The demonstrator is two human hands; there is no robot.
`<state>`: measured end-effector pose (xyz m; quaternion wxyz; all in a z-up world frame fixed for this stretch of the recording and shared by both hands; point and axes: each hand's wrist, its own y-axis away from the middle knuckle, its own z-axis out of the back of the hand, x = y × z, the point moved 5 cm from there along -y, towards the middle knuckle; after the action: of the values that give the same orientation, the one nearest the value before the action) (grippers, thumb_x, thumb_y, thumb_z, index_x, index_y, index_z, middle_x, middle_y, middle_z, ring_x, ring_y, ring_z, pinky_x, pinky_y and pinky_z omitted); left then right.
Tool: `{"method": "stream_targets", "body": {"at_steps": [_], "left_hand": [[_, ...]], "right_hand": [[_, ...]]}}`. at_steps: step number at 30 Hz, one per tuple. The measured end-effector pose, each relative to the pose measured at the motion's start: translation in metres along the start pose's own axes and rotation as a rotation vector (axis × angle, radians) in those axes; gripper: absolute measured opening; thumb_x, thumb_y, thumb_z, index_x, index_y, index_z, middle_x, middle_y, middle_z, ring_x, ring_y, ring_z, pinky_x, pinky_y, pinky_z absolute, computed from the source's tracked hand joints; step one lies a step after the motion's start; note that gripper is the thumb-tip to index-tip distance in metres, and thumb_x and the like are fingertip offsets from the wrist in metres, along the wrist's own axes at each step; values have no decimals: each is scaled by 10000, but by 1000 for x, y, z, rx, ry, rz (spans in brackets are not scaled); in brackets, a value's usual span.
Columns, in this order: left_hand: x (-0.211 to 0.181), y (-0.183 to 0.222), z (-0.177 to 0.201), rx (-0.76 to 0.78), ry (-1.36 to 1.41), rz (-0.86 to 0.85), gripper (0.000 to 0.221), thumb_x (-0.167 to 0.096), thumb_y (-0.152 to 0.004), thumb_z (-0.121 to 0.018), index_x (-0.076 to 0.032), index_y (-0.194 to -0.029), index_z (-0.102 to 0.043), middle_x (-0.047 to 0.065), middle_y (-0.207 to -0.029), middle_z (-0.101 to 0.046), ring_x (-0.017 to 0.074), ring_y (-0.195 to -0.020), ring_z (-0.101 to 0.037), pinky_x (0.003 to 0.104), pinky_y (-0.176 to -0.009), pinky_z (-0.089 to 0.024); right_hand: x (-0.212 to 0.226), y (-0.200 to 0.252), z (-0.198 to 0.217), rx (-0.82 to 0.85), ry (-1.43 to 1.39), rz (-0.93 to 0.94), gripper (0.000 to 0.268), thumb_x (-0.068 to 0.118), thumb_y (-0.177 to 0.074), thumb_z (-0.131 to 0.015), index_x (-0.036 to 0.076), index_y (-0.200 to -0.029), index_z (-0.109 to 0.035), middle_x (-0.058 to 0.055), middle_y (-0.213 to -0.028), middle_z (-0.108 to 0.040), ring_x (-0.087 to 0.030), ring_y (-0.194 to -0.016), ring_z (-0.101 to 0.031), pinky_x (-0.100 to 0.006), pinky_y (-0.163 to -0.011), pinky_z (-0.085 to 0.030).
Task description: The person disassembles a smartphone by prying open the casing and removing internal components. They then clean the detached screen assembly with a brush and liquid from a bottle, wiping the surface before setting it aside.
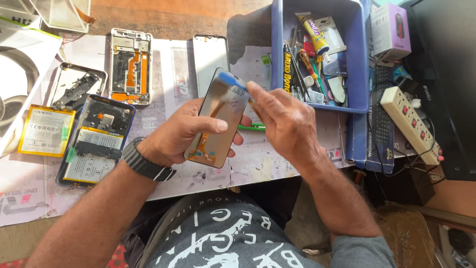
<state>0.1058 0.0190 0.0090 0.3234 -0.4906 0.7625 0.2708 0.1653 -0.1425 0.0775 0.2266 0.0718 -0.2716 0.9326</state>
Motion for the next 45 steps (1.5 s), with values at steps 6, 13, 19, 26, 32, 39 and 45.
{"method": "stream_targets", "body": {"at_steps": [6, 13, 19, 26, 32, 39, 45], "left_hand": [[4, -1, 1, -103, -6, 99, 573, -30, -782, -501, 53, -1348, -530, 226, -1244, -682, 280, -982, -727, 470, -748, -676], [4, -1, 0, -90, 22, 111, 599, -15, -794, -483, 53, -1389, -497, 238, -1260, -677, 285, -985, -727, 471, -766, -666], [13, -3, -1, -51, 28, 122, 596, -5, -812, -483, 62, -1403, -487, 237, -1281, -664, 293, -997, -724, 467, -769, -657], [10, -3, 0, -50, 18, 113, 603, 6, -813, -470, 43, -1415, -488, 236, -1291, -668, 290, -1011, -726, 463, -780, -663], [9, -2, 2, -86, 2, 124, 597, 6, -807, -470, 51, -1402, -485, 230, -1293, -665, 295, -1009, -722, 467, -762, -665], [8, -4, -4, -44, -38, 115, 587, 5, -807, -470, 54, -1390, -519, 219, -1310, -672, 284, -1007, -731, 454, -767, -672], [7, -4, -4, -81, -44, 108, 601, -13, -789, -494, 42, -1387, -513, 209, -1302, -665, 272, -978, -732, 455, -750, -669]], "right_hand": [[-8, 4, -8, 29, -21, -71, 393, 50, -996, -705, 84, -1384, -645, -98, -851, -688, -214, -664, -667, -357, -560, -555], [-6, 16, 2, -51, -84, -100, 410, 1, -1010, -684, 89, -1404, -614, -107, -916, -689, -220, -798, -729, -345, -668, -594], [-5, 25, 5, -102, -128, -135, 427, -41, -983, -699, 63, -1388, -613, -130, -929, -691, -232, -769, -710, -346, -651, -576], [-6, 25, 5, -130, -111, -163, 422, -37, -987, -719, 76, -1383, -627, -130, -923, -678, -243, -777, -690, -364, -661, -560], [-14, 34, 4, -89, -117, -230, 418, -33, -972, -727, 66, -1369, -644, -118, -849, -666, -220, -696, -667, -351, -604, -560], [-9, 36, 2, -89, -108, -121, 442, -17, -989, -698, 77, -1411, -606, -100, -920, -692, -231, -796, -712, -361, -660, -579], [-6, 31, -3, -83, -116, -117, 425, -14, -993, -704, 90, -1397, -622, -98, -915, -691, -243, -784, -704, -378, -656, -563]]}}
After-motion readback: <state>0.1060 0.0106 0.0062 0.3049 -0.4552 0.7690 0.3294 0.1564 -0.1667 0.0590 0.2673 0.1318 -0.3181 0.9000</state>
